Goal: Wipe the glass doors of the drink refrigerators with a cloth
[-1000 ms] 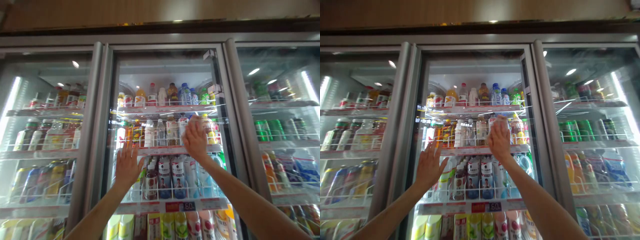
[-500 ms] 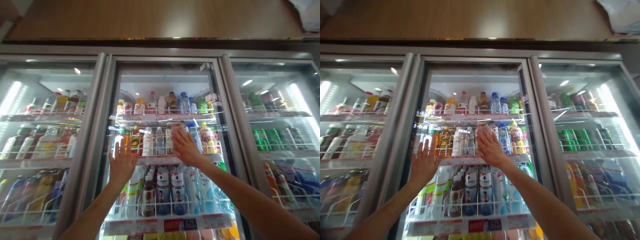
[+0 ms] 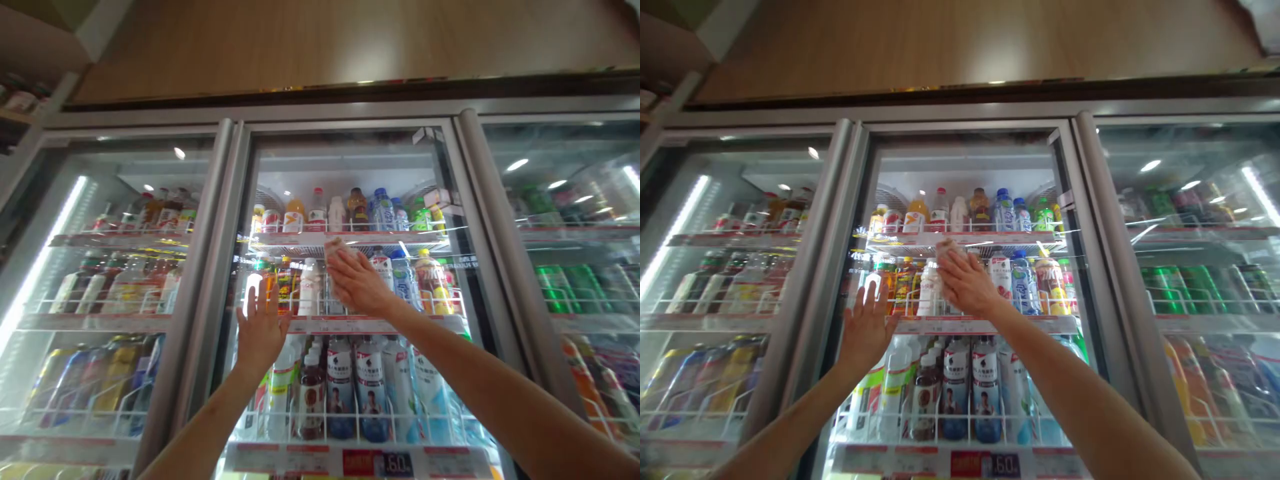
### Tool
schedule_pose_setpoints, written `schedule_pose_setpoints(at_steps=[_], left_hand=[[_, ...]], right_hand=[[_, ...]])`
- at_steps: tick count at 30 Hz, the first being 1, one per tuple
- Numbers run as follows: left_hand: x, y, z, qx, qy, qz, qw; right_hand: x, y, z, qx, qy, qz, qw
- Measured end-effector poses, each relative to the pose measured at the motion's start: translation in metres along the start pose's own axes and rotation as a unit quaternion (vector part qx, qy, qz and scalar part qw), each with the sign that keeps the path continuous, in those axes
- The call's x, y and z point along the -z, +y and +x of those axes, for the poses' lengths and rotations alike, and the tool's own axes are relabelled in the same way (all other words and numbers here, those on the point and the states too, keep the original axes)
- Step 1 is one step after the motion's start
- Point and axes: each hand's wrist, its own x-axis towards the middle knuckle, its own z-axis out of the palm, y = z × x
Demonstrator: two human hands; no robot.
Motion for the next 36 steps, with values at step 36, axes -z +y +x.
schedule_pose_setpoints(at_steps=[36], left_hand=[[0.004, 0.065, 0.141, -0.061, 0.151, -0.190, 0.968]], right_hand=[[0.041, 0.084, -0.099, -0.364, 0.013, -0.119, 0.924]])
